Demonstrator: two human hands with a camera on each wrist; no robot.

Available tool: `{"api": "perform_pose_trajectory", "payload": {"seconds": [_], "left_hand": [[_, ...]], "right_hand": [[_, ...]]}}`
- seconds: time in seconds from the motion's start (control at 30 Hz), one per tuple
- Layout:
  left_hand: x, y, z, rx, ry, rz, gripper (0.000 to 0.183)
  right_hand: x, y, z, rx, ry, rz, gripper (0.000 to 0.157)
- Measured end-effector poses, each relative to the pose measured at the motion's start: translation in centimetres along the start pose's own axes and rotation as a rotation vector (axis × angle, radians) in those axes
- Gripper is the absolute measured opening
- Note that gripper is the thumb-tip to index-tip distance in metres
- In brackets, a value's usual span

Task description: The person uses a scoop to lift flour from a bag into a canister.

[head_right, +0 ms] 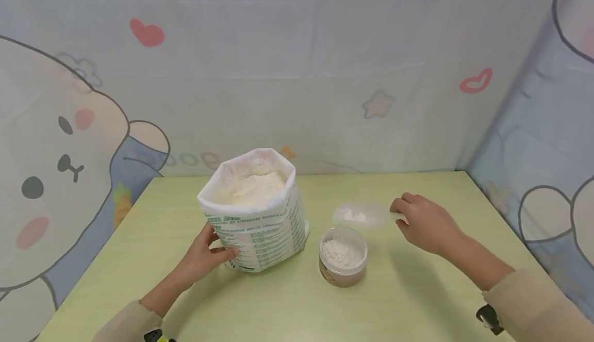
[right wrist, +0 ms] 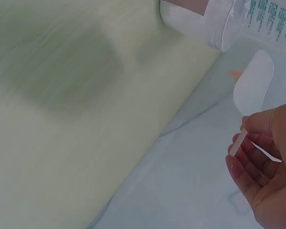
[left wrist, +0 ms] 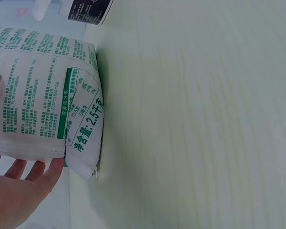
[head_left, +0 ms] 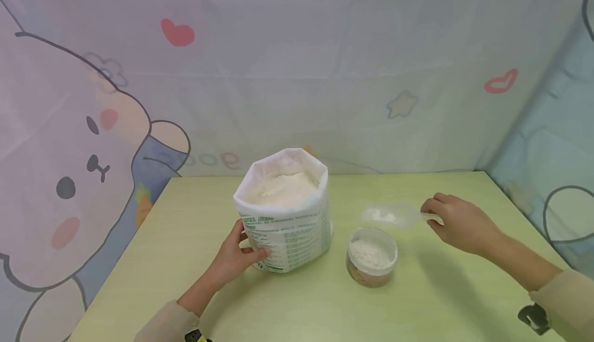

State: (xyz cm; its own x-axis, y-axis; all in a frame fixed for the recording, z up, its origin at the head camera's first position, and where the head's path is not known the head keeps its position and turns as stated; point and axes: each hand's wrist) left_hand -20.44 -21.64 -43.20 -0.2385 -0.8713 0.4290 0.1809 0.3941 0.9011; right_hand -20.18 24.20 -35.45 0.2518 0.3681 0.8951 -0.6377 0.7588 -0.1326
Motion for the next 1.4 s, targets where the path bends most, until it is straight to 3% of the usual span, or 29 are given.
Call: {"api": "perform_pose_trajectory", "payload": {"seconds": [0.3, 0.57, 1.07, 1.4], "left_hand": [[0.0, 0.0, 0.0, -0.012, 0.004, 0.001, 0.073], [0.0, 0.1, -0.1, -0.01, 0.004, -0.001, 0.072], [-0.1, 0.3, -0.1, -0.004, 0.016, 0.01, 0.072], [-0.1, 0.3, 0.0, -0.009, 0.016, 0.006, 0.072]], "right_hand": [[-0.9, 0.9, -0.8, -0.273, -0.062, 0.101, 0.011], [-2.1, 1.7, -1.5, -0.447, -0.086, 0.188, 0.016], [-4.9, 5.1, -3.0, -0.612, -0.152, 0.208, 0.021], [-6.5, 5.7, -3.5, -0.646, -0.18, 0.222, 0.023]]}}
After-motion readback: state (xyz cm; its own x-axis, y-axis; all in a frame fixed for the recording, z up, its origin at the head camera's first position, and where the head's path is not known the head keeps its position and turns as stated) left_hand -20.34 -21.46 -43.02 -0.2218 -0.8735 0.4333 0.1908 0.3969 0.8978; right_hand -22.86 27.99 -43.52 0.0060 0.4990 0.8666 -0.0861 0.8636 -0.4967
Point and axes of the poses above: each hand's wrist, its own z-axis towards the middle knuckle, its own x-axis out of the back of the hand, y = z × x, and after that the axes turned 9 degrees about z, right-handed
